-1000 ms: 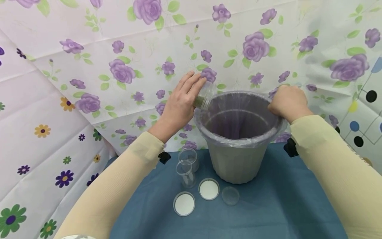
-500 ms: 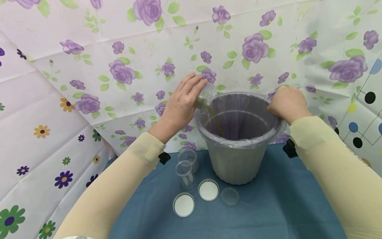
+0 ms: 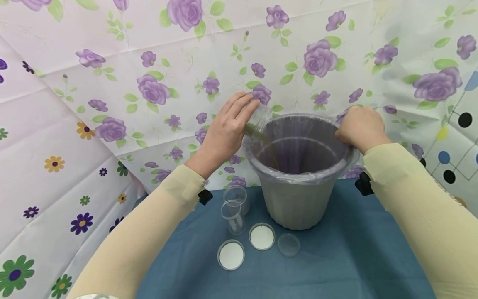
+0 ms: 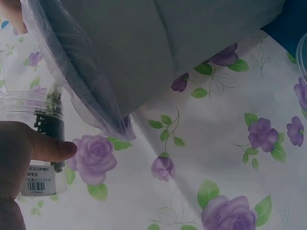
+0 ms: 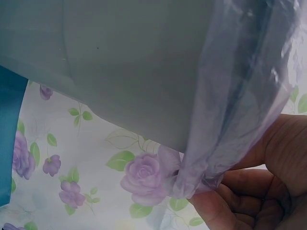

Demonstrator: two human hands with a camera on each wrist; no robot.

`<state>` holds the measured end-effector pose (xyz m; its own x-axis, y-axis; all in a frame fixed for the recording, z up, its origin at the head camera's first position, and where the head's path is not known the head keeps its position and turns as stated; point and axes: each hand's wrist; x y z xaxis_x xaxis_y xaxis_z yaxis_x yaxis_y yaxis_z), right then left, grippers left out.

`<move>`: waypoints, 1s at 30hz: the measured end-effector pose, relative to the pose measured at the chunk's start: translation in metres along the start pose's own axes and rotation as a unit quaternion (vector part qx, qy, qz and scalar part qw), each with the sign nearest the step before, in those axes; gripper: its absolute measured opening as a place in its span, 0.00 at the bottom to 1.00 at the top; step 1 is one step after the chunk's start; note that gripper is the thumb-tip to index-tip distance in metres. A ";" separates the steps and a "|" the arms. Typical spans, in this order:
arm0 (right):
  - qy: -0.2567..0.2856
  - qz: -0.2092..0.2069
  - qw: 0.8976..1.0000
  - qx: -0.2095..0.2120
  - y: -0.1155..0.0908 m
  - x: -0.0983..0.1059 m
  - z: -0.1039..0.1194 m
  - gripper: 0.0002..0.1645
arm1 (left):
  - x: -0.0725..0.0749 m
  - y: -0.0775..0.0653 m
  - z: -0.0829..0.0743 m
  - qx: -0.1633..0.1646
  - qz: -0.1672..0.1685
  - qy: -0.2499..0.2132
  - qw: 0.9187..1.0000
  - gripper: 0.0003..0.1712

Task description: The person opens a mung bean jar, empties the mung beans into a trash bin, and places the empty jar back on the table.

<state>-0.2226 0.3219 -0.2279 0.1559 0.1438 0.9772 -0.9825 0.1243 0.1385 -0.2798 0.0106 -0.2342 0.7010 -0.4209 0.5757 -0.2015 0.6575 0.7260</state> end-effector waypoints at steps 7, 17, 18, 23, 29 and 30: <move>0.000 -0.002 1.000 -0.002 0.000 0.000 -0.001 0.11 | 0.000 0.002 -0.001 -0.008 -0.017 -0.006 1.000 0.26; -0.004 -0.001 1.000 0.004 -0.001 -0.002 -0.001 0.12 | 0.001 0.003 -0.002 -0.019 -0.012 0.005 1.000 0.25; -0.004 0.000 1.000 0.003 -0.001 -0.002 -0.001 0.12 | 0.000 0.003 -0.002 -0.020 -0.013 0.006 1.000 0.24; 0.000 0.000 1.000 -0.004 -0.002 -0.002 0.001 0.12 | 0.001 0.003 -0.003 -0.025 -0.015 0.015 0.999 0.24; -0.002 -0.005 1.000 -0.003 -0.002 -0.001 0.002 0.12 | 0.002 0.004 -0.004 -0.033 -0.013 0.024 0.999 0.24; -0.003 -0.005 1.000 -0.001 -0.002 -0.001 0.002 0.12 | 0.002 0.004 -0.004 -0.034 -0.013 0.024 0.999 0.24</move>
<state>-0.2213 0.3196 -0.2284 0.1652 0.1357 0.9769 -0.9807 0.1281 0.1480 -0.2766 0.0149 -0.2313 0.7383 -0.4082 0.5370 -0.1373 0.6885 0.7121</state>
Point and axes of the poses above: each hand's wrist, its own y-axis towards the middle knuckle, its own x-axis out of the back of the hand, z = x × y, and after that the axes turned 1 degree about -y, right-handed
